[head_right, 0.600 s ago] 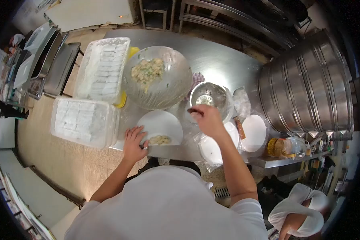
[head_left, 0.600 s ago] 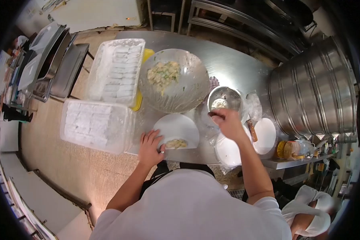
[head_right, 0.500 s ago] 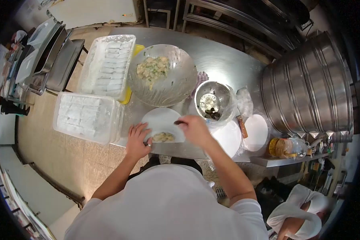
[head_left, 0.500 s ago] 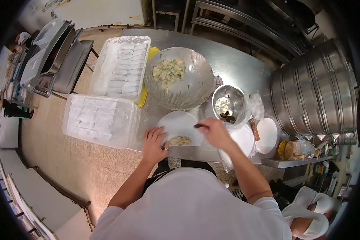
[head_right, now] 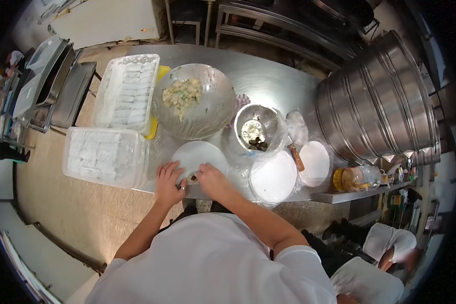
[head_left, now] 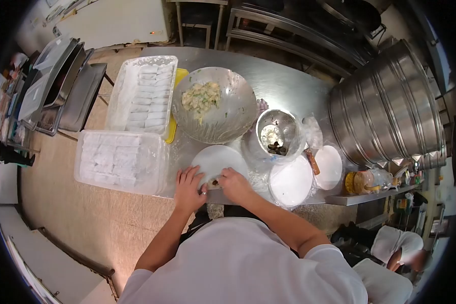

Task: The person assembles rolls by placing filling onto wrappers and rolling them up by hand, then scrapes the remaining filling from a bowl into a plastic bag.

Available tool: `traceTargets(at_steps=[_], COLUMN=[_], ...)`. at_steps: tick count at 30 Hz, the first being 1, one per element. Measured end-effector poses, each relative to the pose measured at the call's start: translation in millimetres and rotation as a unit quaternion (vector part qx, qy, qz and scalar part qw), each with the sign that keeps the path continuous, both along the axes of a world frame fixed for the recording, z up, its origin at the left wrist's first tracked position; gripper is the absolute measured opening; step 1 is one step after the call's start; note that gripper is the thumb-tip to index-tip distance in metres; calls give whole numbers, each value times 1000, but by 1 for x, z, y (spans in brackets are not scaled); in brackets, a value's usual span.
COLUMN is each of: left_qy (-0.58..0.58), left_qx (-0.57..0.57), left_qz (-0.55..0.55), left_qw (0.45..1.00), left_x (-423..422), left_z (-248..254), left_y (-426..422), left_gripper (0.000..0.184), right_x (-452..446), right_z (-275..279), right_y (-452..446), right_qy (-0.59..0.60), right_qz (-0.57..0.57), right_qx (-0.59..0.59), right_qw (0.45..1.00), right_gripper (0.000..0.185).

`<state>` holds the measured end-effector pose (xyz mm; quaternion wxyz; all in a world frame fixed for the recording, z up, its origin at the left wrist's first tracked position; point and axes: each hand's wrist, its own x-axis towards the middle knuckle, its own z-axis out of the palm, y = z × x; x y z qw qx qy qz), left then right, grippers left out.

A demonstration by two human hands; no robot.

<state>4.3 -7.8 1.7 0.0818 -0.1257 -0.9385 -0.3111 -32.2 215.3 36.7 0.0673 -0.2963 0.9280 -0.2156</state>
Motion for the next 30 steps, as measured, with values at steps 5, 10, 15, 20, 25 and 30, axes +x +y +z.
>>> traceTargets(at_steps=[5,10,15,20,25,30], left_qy=[-5,-7,-6,-5,-8,-1], left_qx=[-14,-24,-35,-39,-47,-58], left_qz=[1,4,2,1,1,6], left_qw=[1000,1000,999,999,999,998], left_x=[-1,-2,-6,-8,-9,-9], left_z=[0,1,8,10,11,10], left_y=[-1,3,6,9,9,9], left_gripper=[42,42,40,40,39,42], right_x=[-26,-107,-137,-143,-146,-153], right_z=[18,74,56,38,35,40], right_y=[29,154,202,192,183,179], right_qy=[13,-47,-76,-78,-142,-122], right_qz=[-14,-248,-122,-48,-20,11], right_qx=[-58,25,327,373,367,389], right_qw=[998,967,934,923,919,913], right_gripper=[20,24,21,15,22,27])
